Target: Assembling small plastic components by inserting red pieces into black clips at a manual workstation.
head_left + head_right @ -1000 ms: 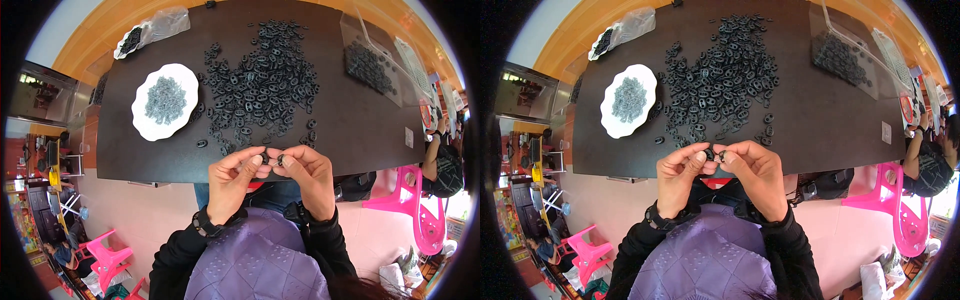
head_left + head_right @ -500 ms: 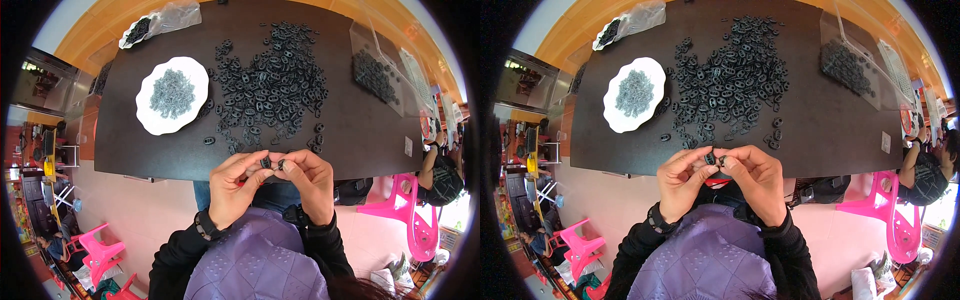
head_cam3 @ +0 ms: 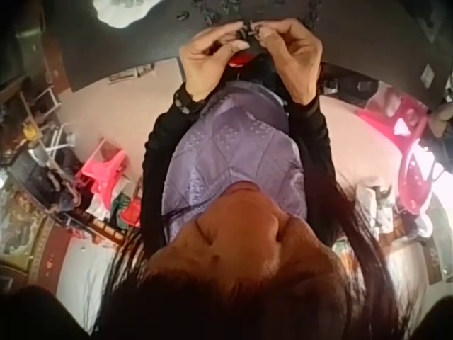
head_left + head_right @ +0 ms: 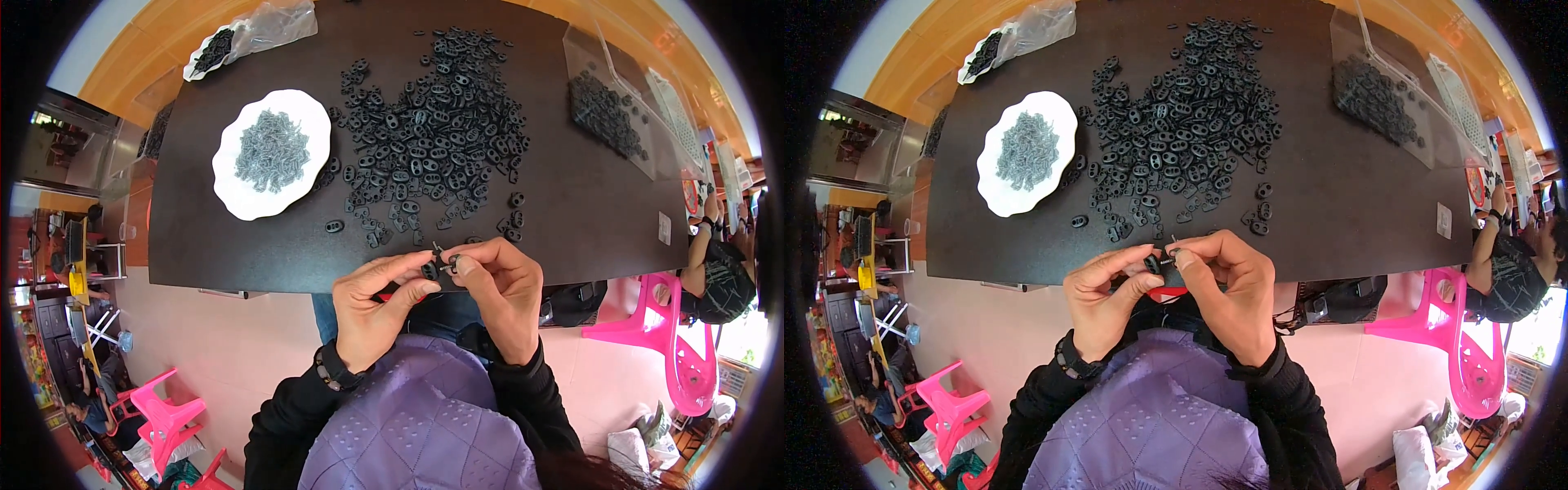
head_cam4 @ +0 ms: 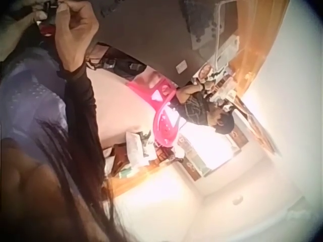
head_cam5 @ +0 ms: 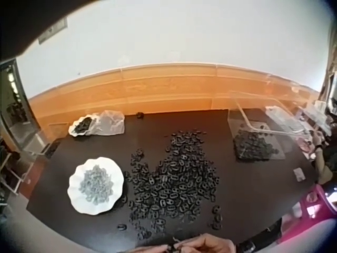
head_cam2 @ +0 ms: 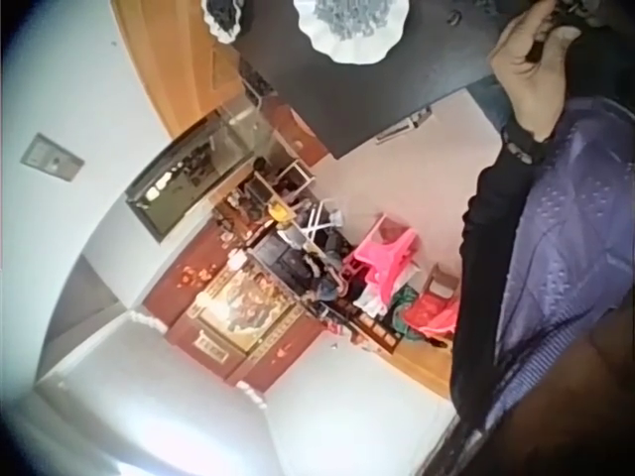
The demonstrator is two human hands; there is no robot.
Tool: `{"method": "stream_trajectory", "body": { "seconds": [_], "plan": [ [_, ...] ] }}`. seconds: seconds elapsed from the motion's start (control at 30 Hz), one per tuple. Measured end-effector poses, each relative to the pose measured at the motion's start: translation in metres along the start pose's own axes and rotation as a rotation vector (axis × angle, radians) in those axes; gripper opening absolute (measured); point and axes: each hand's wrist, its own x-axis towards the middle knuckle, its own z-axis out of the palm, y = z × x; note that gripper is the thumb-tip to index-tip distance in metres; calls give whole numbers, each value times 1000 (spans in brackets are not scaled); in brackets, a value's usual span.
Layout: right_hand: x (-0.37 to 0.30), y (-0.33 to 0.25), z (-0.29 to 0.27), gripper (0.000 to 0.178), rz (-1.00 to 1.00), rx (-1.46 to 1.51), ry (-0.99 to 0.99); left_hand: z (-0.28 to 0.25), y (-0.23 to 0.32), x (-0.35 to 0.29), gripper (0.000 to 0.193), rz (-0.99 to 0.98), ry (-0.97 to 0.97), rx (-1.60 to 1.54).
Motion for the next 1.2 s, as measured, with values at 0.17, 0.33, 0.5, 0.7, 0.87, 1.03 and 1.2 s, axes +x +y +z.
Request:
{"method": "stream_trajectory", "body": {
  "seconds": [0.17, 0.33, 0.5, 0.7, 0.87, 1.03, 1.2],
  "plan": [
    [-1, 3, 0, 8, -34, -28, 18, 1, 3, -1, 38, -10, -4, 32],
    [-2, 4, 0, 8, -49, -67, 27, 2, 3, 0, 39, 12, -10, 44],
    [-3, -1, 1, 8, -38, -136, -6, 2, 3, 0, 39, 27, -18, 59],
    [-4, 1, 2, 8, -26, -165, -13, 1, 4, -1, 38, 52, -27, 132],
    [-5, 6, 0, 10, 3, -137, -41, 2, 6, -1, 36, 61, -40, 152],
    [-5, 10, -5, 12, 56, -64, -77, 2, 1, -2, 35, 102, -32, 152],
    [-2, 7, -12, 21, 105, 43, -163, 0, 3, -5, 35, 101, -39, 162]
  ]
}}
